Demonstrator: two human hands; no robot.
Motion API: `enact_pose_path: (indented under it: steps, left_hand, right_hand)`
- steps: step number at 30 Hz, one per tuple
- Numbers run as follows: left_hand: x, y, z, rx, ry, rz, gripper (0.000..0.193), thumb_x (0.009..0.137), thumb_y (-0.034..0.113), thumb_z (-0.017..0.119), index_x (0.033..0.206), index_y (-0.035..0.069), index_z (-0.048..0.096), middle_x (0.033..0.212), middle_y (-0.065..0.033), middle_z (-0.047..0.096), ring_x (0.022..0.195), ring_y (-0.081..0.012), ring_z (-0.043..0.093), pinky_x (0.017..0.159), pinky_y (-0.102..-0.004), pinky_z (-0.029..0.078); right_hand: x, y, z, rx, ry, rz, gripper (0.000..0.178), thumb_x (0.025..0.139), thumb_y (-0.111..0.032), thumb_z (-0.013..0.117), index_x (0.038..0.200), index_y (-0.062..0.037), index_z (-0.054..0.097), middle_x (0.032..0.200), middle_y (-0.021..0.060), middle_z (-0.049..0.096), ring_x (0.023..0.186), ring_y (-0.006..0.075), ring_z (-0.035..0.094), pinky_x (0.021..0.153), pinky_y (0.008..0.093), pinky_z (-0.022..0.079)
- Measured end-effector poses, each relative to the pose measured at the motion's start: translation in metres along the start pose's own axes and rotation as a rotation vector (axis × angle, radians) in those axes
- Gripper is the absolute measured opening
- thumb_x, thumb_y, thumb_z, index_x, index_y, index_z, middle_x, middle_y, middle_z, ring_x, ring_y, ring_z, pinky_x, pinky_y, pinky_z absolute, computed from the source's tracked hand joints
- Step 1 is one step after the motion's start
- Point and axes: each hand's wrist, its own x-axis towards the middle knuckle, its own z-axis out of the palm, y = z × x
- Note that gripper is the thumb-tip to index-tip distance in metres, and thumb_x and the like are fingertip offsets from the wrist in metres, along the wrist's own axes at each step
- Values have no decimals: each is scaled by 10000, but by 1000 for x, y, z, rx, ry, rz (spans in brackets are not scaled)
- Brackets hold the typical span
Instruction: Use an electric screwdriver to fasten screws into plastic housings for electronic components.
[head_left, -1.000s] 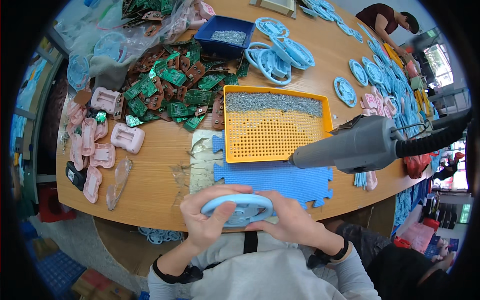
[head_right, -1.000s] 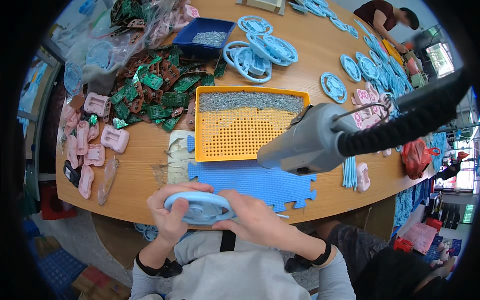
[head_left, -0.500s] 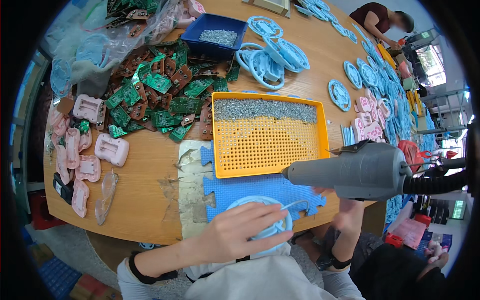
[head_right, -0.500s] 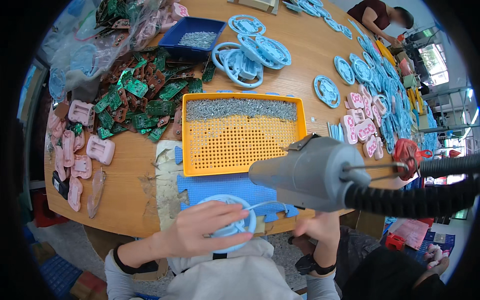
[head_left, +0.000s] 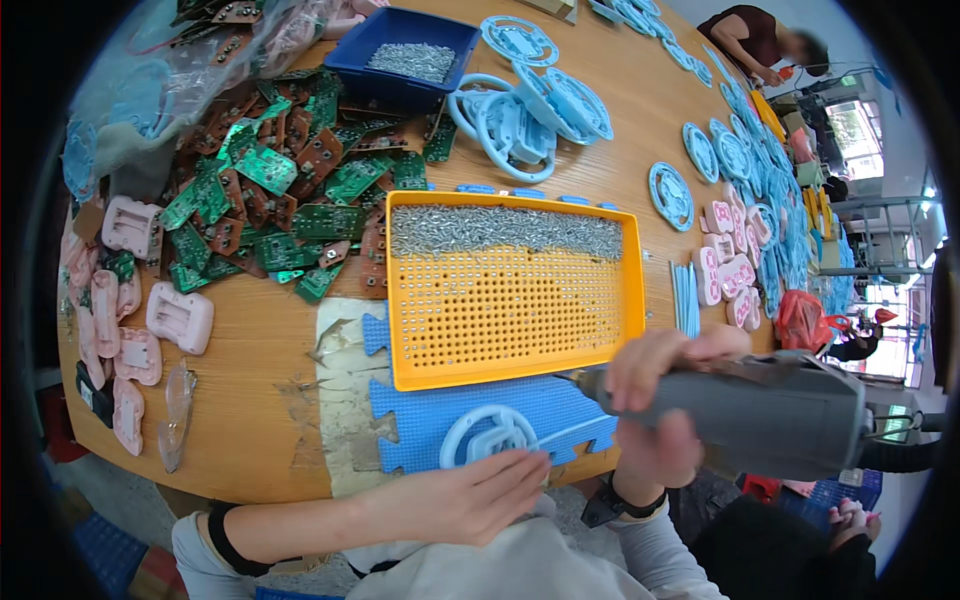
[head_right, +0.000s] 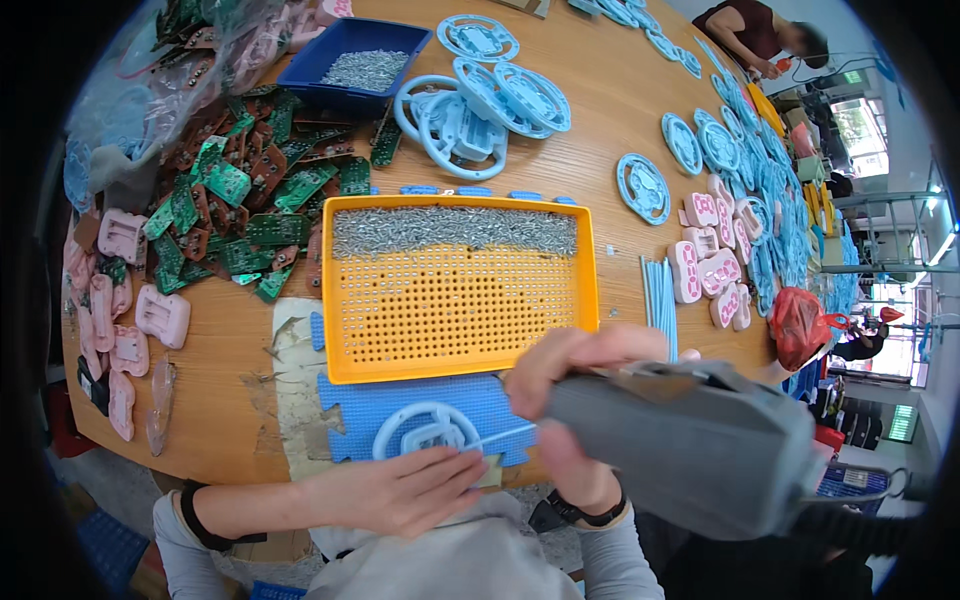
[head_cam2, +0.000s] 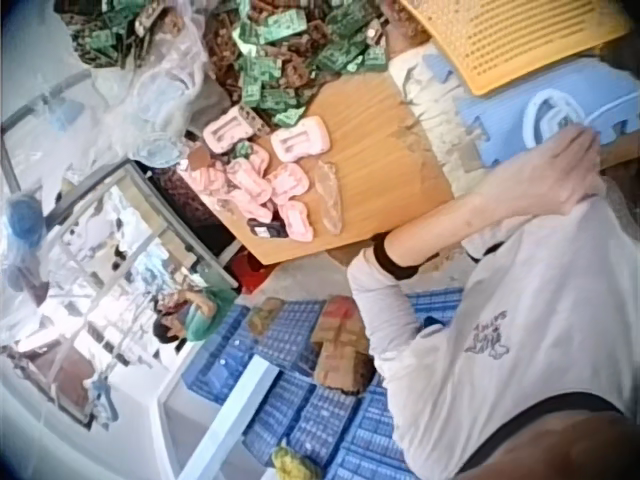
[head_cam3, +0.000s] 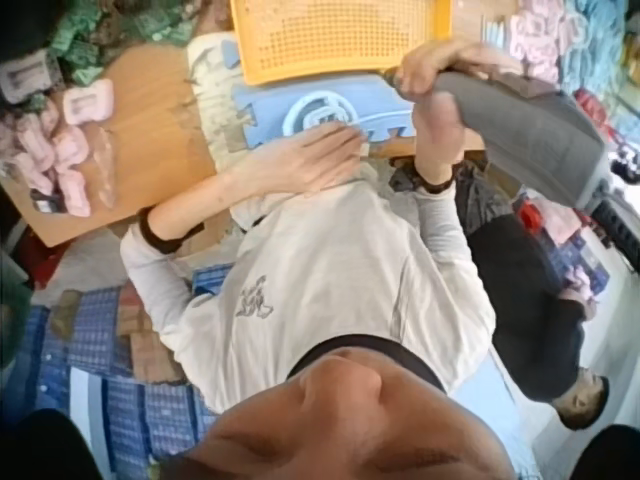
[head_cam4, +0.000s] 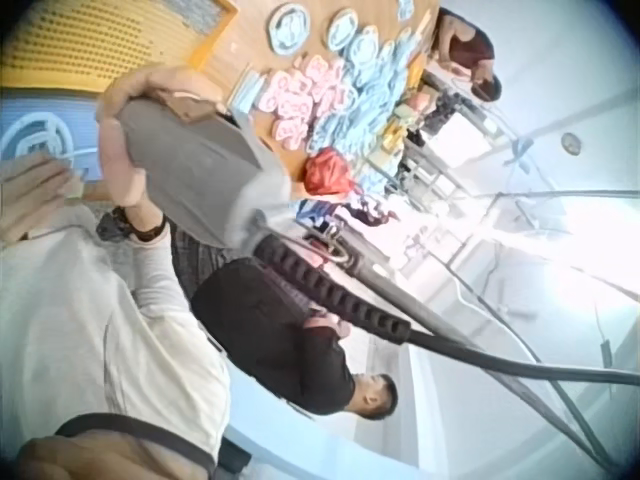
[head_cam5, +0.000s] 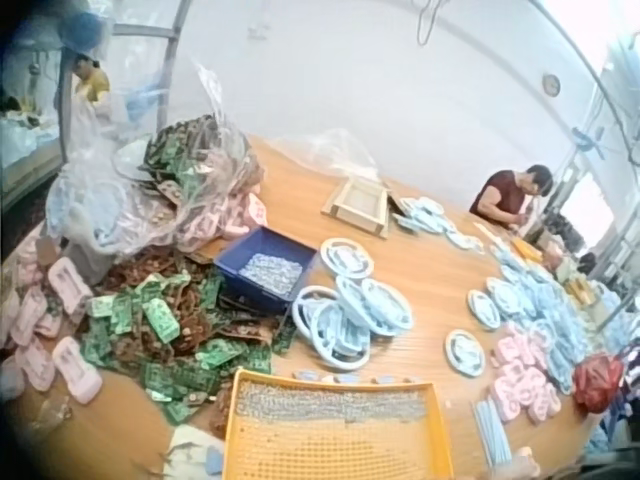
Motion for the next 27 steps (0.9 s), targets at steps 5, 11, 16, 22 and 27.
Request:
enact_pose_path:
  steps: [5,11,16,22,27]
  left_hand:
    - [33,-6,16,6,-125,-129,407,899,212,484,1223,-10,592,1266,-155,588,1234,-296,514,1086,-408,356]
    - [32,-12,7,-15,-400,-110,458,902,210,470,1312,16,531,1385,-146,493,1300,-280,444,1124,-414,291]
    - [48,-15,23,-37,-320,-69,465,896,204,464,1308,1,538,1383,-149,497,1318,-274,425,1132,-407,287]
    - [50,-13,39,6,-308,-28,469,899,204,439,1290,-33,546,1406,-181,475,1351,-291,398,1162,-409,257]
    - [49,-15,40,1,-307,-15,474,902,210,434,1290,-38,544,1395,-192,487,1330,-303,430,1159,-409,269]
  right_hand:
    - [-1,-11,-35,208,132,-234,748,806,-742,531,999,-30,407,591,91,512,441,185,476,441,309,433]
    - [18,2,-51,116,110,-311,811,777,-770,538,1043,-14,411,618,100,529,474,195,502,479,323,457]
    - [34,26,-55,45,-7,-325,897,739,-809,526,1094,5,400,673,100,554,545,193,547,527,315,473]
    - [43,37,-48,-34,-7,-308,820,788,-806,458,1035,-25,432,592,66,507,438,154,480,418,278,424]
    - [42,35,-52,-50,-25,-256,815,781,-800,483,1040,-29,428,607,65,518,455,157,492,427,278,426]
